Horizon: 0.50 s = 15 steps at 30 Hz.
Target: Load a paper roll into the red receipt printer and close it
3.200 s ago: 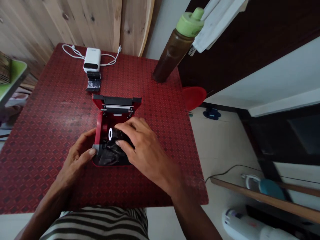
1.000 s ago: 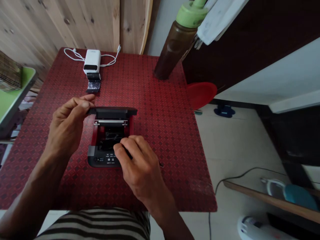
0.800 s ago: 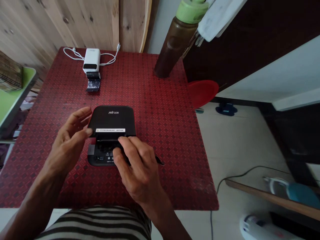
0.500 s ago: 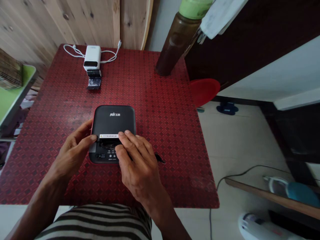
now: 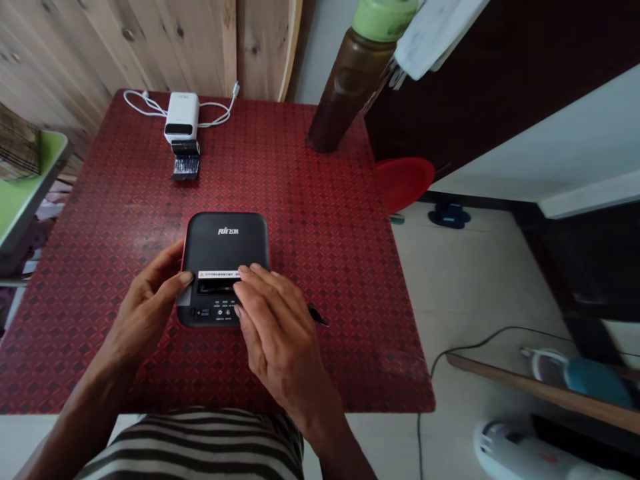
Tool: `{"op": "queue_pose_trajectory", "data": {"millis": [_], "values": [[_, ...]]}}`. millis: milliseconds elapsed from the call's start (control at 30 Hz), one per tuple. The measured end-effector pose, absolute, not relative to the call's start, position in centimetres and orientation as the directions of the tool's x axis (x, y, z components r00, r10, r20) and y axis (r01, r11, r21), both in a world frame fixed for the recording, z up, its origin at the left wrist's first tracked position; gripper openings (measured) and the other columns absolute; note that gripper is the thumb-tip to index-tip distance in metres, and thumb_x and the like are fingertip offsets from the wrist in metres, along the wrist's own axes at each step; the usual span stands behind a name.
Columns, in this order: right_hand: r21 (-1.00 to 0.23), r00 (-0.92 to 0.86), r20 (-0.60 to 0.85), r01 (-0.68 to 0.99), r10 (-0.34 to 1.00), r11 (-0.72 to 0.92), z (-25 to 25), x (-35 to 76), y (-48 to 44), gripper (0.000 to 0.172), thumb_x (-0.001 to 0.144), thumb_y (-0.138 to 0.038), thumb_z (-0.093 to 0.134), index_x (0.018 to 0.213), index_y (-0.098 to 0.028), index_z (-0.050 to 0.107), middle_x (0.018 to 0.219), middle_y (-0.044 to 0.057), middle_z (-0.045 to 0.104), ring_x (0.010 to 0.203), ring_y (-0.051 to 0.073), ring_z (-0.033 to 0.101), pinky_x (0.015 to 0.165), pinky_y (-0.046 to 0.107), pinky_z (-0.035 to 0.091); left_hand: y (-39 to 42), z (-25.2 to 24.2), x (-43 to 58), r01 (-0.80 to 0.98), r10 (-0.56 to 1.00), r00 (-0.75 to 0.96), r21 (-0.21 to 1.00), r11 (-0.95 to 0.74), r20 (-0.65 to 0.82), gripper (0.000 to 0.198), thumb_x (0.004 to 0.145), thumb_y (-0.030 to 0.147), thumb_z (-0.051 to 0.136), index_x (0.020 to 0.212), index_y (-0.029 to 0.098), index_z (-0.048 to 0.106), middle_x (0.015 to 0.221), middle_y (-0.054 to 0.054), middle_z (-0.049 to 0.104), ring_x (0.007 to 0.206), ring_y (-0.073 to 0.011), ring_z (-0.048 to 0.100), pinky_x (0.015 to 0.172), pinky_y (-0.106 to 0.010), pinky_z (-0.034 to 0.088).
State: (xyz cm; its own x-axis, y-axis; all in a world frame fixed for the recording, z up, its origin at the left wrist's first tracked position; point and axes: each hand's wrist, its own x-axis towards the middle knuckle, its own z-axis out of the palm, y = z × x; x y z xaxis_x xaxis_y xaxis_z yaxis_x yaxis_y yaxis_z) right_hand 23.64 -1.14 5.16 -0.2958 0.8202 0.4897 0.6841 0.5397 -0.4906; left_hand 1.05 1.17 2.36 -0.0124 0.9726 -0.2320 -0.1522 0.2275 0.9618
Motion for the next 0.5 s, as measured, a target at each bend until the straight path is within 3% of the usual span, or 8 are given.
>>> {"op": "queue_pose_trajectory", "data": {"millis": [100,200,333,500], "values": [[-0.555,-0.133,0.529,0.694,0.838,0.46,4.6,24.2,-2.1,0.038,0.109,-0.007,0.067,0.143,-0.023,0.068,0.139,0.014,0.084,0.134,0.028,0.08,0.112,0.051,0.07,0.0,2.1,0.6,-0.144,0.971,-0.009,0.961,0.235,-0.239,0.056,0.106,0.044,0.08,0.16,0.034,0.07,0.172,-0.006,0.065,0.165,-0.0365,0.054,0.138,-0.056,0.042],[-0.603,0.014,0.522,0.714,0.853,0.357,3.6,24.4,-3.4,0.04,0.109,-0.016,0.071,0.148,-0.025,0.067,0.135,0.014,0.084,0.124,0.029,0.083,0.102,0.049,0.073,-1.0,2.2,0.4,-0.142,0.968,0.007,0.958,0.249,-0.251,0.058,0.105,0.042,0.081,0.161,0.038,0.069,0.173,-0.005,0.064,0.163,-0.0382,0.057,0.132,-0.056,0.05],[-0.652,0.065,0.431,0.712,0.9,0.261,2.0,24.0,-4.9,0.048,0.111,-0.03,0.071,0.158,-0.025,0.06,0.135,0.015,0.083,0.11,0.028,0.085,0.091,0.046,0.076,-1.4,2.4,0.6,-0.123,0.964,-0.02,0.958,0.259,-0.264,0.056,0.103,0.04,0.083,0.158,0.04,0.071,0.167,-0.004,0.069,0.151,-0.0377,0.068,0.121,-0.052,0.06],[-0.7,0.113,0.406,0.676,0.907,0.23,1.1,23.2,-5.8,0.055,0.111,-0.031,0.072,0.163,-0.023,0.054,0.138,0.018,0.082,0.108,0.027,0.086,0.091,0.044,0.077,-1.1,2.5,0.7,-0.168,0.962,-0.027,0.95,0.265,-0.273,0.054,0.104,0.036,0.082,0.156,0.041,0.073,0.168,-0.001,0.068,0.149,-0.0334,0.069,0.119,-0.045,0.059]]}}
